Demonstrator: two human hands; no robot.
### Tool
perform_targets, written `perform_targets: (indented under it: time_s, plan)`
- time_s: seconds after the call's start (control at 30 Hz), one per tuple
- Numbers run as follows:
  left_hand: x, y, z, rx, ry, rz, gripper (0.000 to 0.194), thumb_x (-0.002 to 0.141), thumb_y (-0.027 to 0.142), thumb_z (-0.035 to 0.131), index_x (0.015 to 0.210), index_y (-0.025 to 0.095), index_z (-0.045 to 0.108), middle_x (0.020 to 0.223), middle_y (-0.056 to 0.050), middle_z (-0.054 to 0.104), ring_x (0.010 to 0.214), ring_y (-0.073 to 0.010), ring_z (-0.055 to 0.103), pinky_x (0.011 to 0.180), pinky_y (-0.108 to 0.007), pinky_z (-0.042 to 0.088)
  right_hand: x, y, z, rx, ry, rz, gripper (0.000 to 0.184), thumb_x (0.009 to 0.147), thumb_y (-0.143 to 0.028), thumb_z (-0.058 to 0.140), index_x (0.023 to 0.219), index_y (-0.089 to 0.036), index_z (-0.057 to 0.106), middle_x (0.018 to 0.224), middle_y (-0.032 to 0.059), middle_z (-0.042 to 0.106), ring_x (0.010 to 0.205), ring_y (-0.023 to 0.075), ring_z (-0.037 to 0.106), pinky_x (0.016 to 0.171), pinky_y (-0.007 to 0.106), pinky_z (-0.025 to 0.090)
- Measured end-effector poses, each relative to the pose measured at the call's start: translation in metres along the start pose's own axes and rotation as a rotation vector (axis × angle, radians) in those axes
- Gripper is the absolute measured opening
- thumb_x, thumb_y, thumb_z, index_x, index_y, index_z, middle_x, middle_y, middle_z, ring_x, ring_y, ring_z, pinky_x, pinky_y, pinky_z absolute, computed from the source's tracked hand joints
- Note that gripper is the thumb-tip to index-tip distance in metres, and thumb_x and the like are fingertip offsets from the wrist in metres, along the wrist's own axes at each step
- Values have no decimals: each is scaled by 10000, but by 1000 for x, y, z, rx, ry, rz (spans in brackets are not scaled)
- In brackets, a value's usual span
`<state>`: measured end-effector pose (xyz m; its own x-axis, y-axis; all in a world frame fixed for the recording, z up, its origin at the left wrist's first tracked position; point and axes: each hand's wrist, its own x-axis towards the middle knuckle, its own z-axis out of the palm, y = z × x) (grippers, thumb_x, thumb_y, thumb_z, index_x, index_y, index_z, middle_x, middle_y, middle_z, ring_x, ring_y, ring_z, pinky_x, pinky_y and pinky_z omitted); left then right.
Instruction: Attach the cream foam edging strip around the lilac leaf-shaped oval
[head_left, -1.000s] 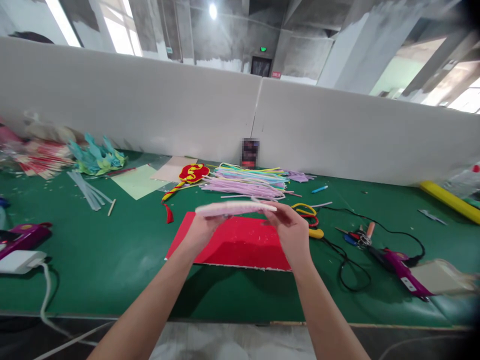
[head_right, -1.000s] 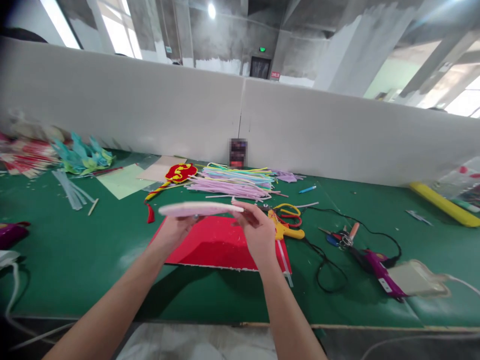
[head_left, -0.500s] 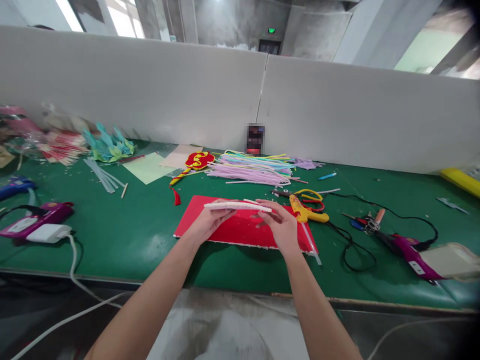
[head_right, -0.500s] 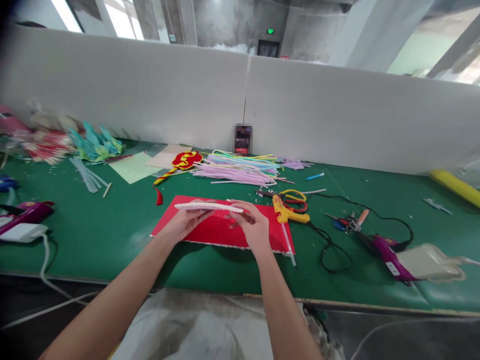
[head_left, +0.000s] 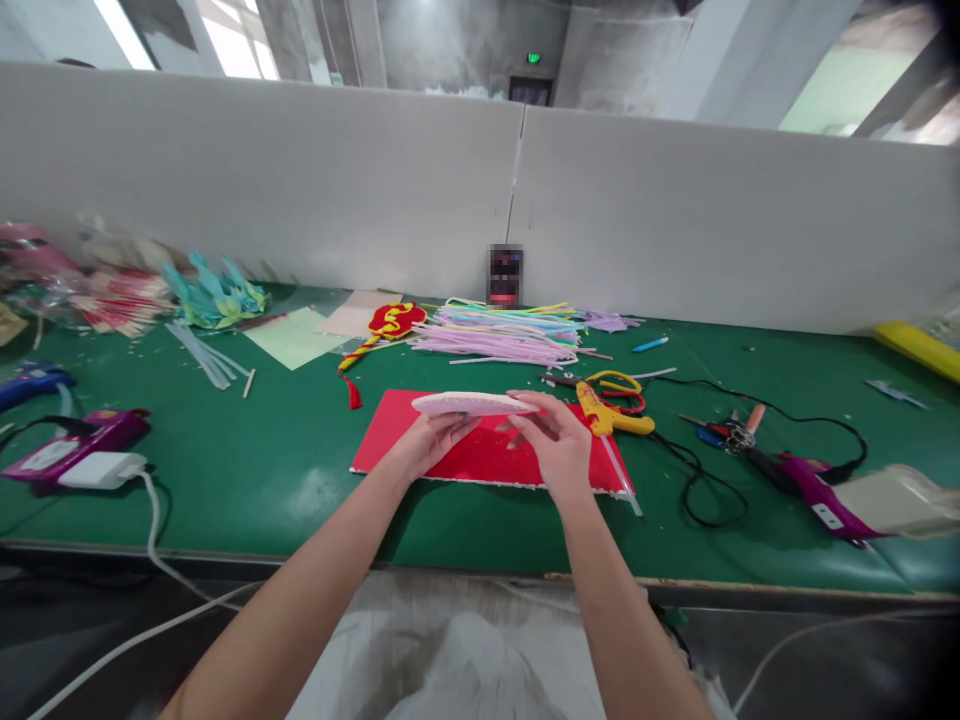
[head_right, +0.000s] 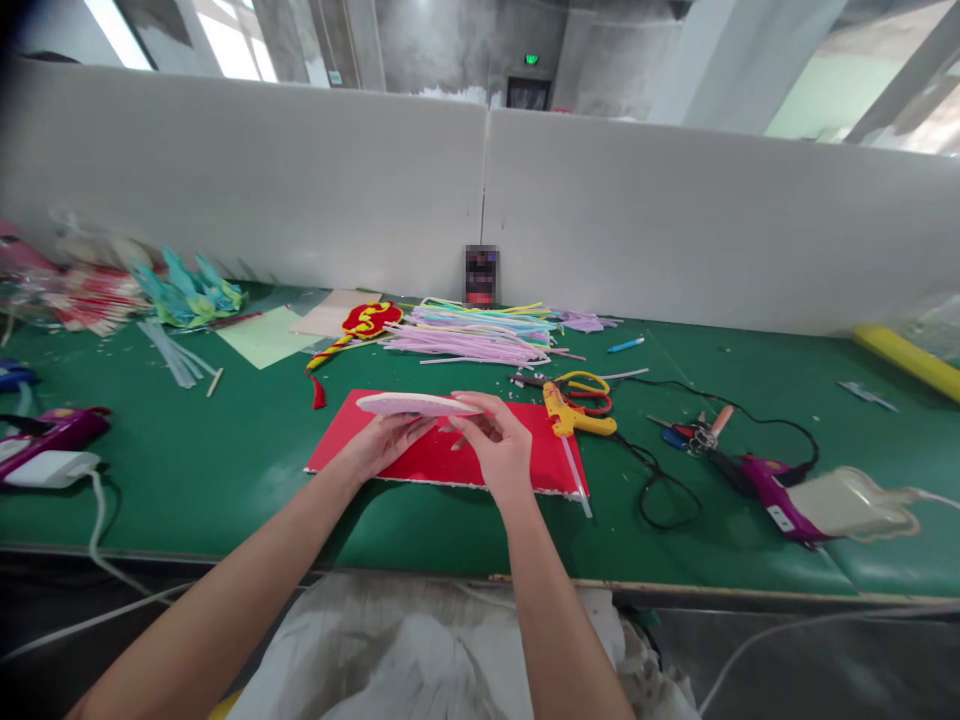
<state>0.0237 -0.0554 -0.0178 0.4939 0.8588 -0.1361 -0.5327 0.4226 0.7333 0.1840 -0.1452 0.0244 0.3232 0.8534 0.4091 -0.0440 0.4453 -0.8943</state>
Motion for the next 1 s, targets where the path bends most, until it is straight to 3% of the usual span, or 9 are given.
perform_targets:
  time_s: [0.13, 0.7, 0.93, 1.0]
  plan:
    - [0, 0, 0, -11, -11, -8, 191, 687, 16, 653, 854, 105, 683, 950, -83, 734, 1116, -255, 616, 1079, -390, 406, 0, 0, 2, 1, 7, -22, 152, 777, -258, 676, 928, -245, 683, 982, 23, 694, 798, 170, 685, 551, 266, 609]
    - [-5, 3, 6, 25, -14, -30, 207, 723, 34, 612, 886, 141, 677, 974, -50, 733, 1125, -241, 614, 1062, -378, 416, -1, -5, 5, -15, -15, 29, 149, 824, -287, 622, 950, -248, 690, 988, 26, 678, 839, 195, 700, 642, 309, 633]
    - [-5, 2, 6, 31, -19, -25, 192, 739, 20, 625, 881, 135, 680, 954, -53, 725, 1093, -225, 624, 1040, -366, 422, 0, 0, 6, -22, 32, -3, 125, 803, -317, 644, 898, -258, 699, 933, 20, 684, 789, 198, 699, 583, 312, 627]
    - [-5, 2, 6, 36, -22, -27, 147, 800, 93, 635, 939, 128, 665, 1017, -62, 700, 1063, -217, 627, 987, -400, 462, 0, 1, 6, -13, 34, -10, 118, 807, -309, 643, 897, -259, 699, 929, 18, 681, 784, 196, 699, 578, 312, 625]
